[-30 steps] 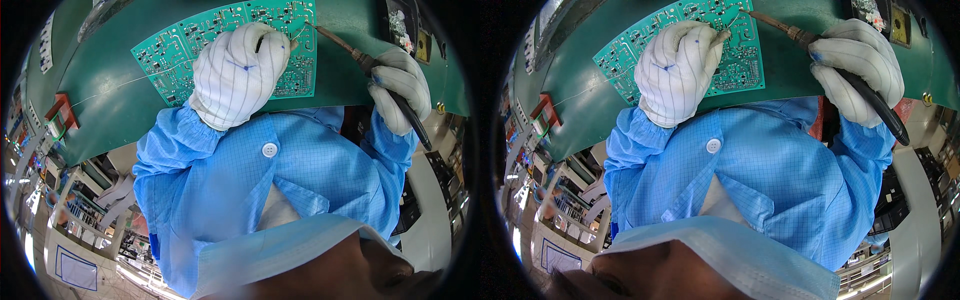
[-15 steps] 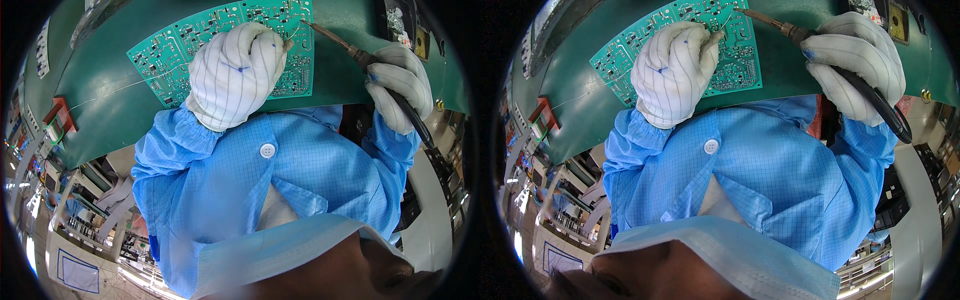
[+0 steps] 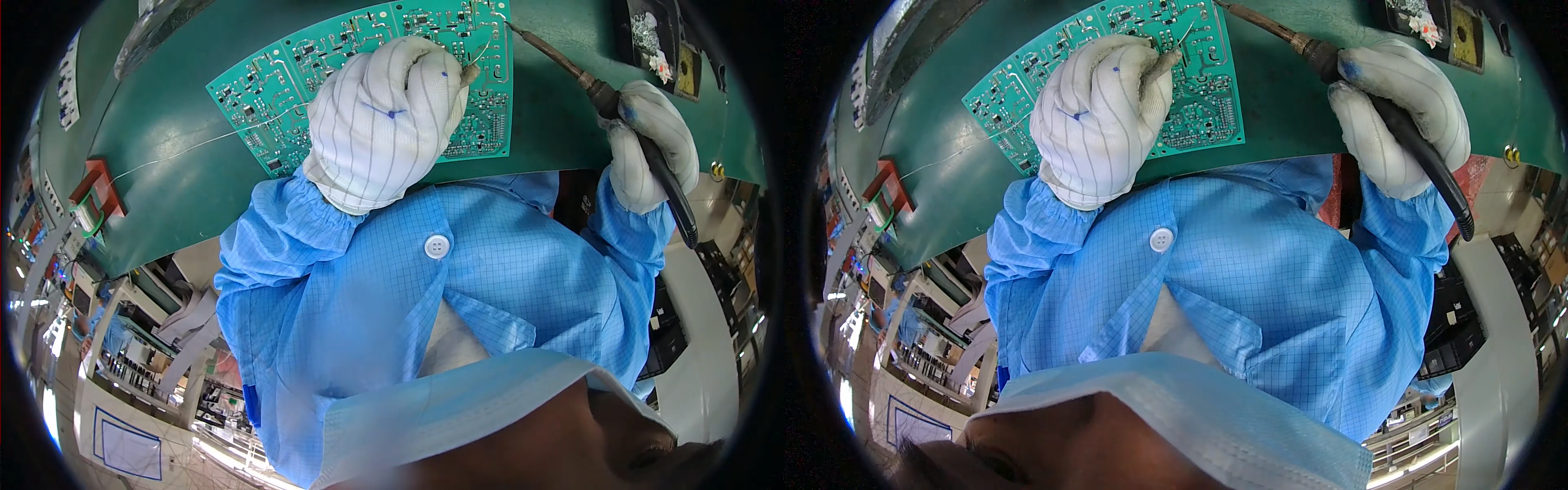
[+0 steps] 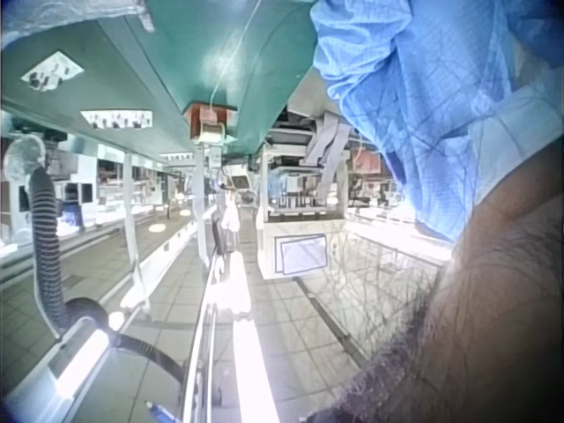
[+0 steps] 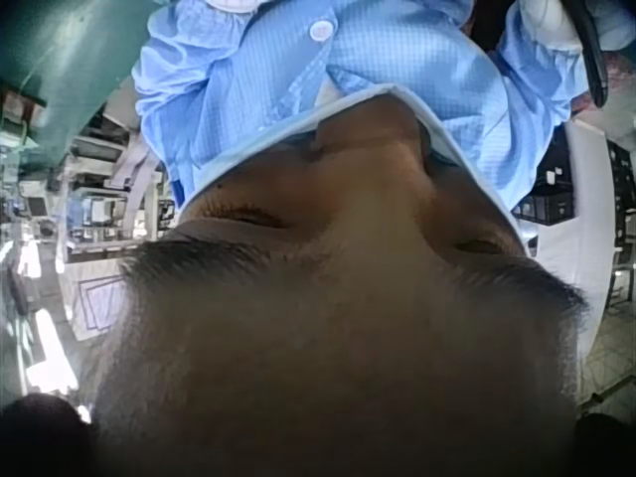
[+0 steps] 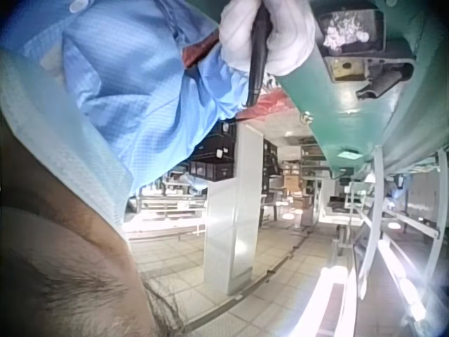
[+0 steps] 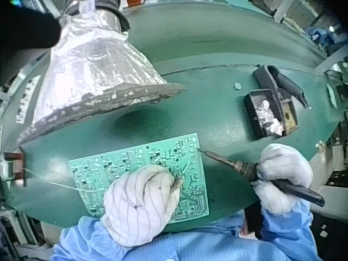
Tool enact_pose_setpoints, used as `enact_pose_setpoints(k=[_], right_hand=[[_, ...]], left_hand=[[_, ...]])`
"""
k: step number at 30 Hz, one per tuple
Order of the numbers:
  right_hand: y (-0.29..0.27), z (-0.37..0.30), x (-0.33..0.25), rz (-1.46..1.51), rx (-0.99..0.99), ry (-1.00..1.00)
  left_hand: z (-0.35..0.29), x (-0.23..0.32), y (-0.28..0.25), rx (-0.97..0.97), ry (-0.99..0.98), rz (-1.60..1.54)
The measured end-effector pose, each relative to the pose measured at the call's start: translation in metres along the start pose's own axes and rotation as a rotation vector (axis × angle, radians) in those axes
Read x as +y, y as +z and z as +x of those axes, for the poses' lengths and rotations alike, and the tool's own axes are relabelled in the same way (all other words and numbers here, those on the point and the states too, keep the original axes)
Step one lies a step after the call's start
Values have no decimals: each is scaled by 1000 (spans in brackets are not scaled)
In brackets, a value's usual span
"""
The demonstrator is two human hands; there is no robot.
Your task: Soldering components onto a printed circuit board at a manual assembly station.
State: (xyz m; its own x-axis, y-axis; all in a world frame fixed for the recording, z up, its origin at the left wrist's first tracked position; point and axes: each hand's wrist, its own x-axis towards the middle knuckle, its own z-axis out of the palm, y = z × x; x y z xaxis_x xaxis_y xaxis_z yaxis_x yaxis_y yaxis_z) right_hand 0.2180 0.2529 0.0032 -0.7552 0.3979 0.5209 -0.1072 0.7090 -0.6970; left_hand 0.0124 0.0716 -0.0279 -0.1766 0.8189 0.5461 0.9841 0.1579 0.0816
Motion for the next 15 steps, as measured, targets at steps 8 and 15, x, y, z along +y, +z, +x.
enact_pose_setpoints(k=[8, 15], right_hand=[[9, -2, -1, 32, 108, 66], [7, -5, -4, -35, 98, 23]], left_hand=[[-4, -6, 4, 29, 18, -78], [-4, -6, 0, 45, 12, -125]])
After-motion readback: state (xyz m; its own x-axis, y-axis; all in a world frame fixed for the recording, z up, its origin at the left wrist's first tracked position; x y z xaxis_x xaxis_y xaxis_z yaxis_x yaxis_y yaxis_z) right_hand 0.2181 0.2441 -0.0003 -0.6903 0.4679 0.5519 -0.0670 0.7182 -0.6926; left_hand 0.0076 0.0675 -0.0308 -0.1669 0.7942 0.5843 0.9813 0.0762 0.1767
